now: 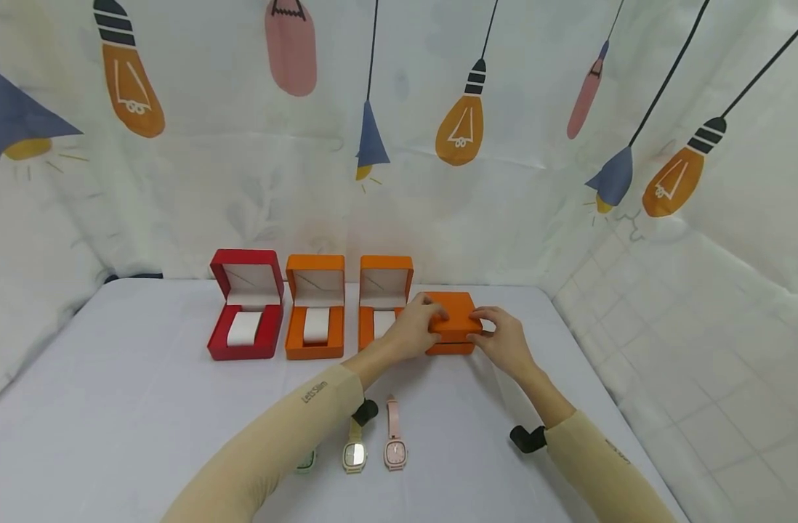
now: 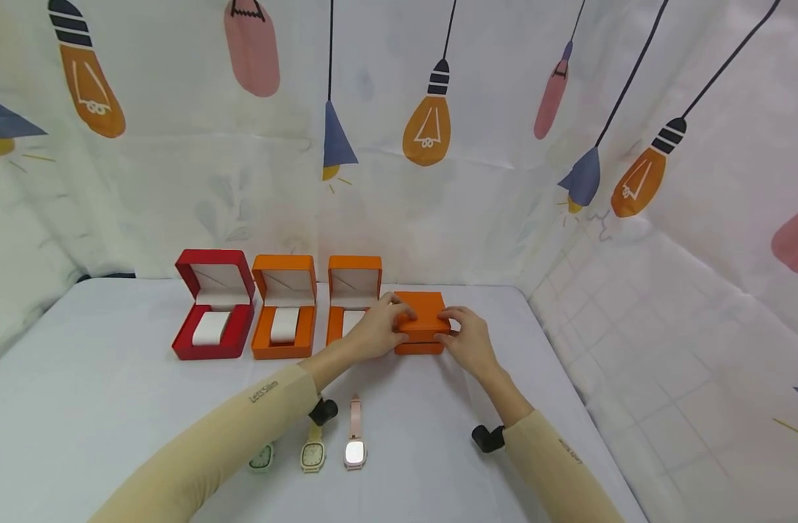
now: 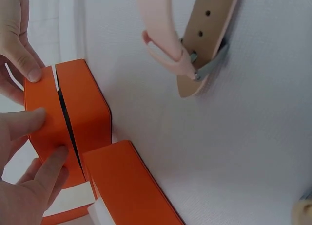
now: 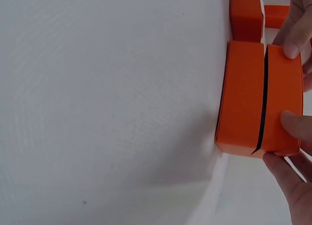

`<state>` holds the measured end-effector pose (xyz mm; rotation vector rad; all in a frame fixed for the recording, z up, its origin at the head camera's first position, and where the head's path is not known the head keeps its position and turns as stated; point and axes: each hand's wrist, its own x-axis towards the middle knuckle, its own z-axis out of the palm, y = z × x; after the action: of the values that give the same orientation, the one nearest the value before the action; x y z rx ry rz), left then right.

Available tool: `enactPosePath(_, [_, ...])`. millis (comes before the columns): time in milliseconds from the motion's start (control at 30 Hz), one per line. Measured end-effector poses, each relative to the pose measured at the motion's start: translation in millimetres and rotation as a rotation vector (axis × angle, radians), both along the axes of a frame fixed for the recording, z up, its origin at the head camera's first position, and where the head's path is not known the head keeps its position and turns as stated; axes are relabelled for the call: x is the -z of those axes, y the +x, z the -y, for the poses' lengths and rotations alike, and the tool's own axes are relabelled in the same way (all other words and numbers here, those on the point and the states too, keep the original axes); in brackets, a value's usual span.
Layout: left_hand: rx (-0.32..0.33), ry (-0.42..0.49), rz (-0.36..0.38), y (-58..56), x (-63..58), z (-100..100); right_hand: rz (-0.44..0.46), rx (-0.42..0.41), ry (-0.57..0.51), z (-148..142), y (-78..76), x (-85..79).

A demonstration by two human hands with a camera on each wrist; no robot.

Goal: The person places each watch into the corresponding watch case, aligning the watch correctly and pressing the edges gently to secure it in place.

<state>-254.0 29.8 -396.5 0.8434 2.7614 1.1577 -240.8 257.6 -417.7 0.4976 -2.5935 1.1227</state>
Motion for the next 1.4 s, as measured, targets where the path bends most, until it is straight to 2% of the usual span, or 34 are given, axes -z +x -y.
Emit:
enactPosePath(533, [0.016,-0.009,-0.004,-0.7,4.5,-3.3,-0.014,-0.004,-0.023,-2.4,3.8,4.0])
enactPosePath(733, [0.024,-0.013,-0.006,1.1,2.4,-2.2,0.0,-0.015,-0.043,-2.7,4.1,3.7])
enactPosePath(1100, [0.055,-0.033,0.011,3.2,-3.5,5.0,0.027,-0.006,-0.007,-4.8,7.0,0.6])
enactPosePath(1400, [0.049,-0.044,0.009,0.6,-2.0,14.2,0.014,0.017,0.061,-5.7,8.2,-1.8])
